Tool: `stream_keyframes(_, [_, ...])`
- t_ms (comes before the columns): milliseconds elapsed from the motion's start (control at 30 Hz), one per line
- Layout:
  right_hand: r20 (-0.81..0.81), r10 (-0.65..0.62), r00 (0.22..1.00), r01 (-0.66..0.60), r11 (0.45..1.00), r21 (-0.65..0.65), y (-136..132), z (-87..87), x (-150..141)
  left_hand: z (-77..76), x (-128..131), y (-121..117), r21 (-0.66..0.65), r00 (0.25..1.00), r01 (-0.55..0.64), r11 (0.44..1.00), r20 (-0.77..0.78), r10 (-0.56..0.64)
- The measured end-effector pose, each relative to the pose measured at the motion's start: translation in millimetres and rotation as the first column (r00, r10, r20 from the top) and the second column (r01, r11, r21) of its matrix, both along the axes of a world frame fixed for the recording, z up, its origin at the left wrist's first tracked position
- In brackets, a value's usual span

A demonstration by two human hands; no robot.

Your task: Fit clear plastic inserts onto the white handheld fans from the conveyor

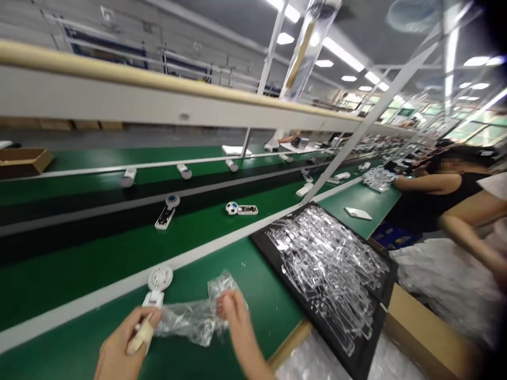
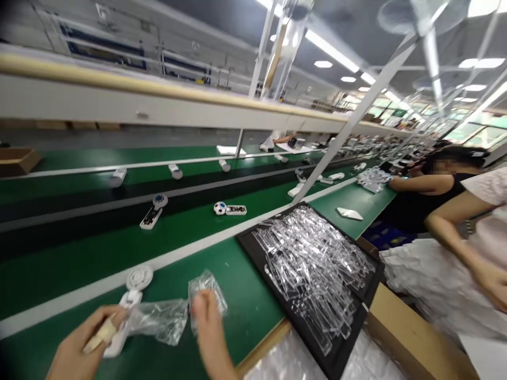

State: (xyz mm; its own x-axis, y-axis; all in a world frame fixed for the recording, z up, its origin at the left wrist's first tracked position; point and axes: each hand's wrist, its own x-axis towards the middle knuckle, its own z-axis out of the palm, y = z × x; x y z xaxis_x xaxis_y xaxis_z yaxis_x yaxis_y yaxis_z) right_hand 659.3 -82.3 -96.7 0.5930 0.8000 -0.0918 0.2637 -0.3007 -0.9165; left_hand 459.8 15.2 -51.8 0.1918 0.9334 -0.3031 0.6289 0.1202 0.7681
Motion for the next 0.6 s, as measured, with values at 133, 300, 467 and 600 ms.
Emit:
stream_keyframes(133, [0.065,-0.026,0.998,0.034,0.991,-0.127,-27,-13.5,42,28.6,8,8,0.007,0.98,0.199,0.98,0.011,-0.199])
stream_keyframes(300, [0.269,0.025,0.963,0.023,0.984,-0.176,-41,-19.5,48,53.2,11,11,0.087,0.942,0.261,0.961,0.196,-0.273])
stream_keyframes(467, [0.475,0.141,0.869,-0.066,0.983,-0.171,-18,-17.6,30,73.4,-8,13,-0.084,0.88,0.097,0.992,0.474,-0.046])
stream_keyframes(600, [0.558,0.195,0.807,-0.068,0.968,-0.24,-19,-16.6,22,78.2,-20,11,-0.213,0.795,-0.168,0.962,0.548,0.26])
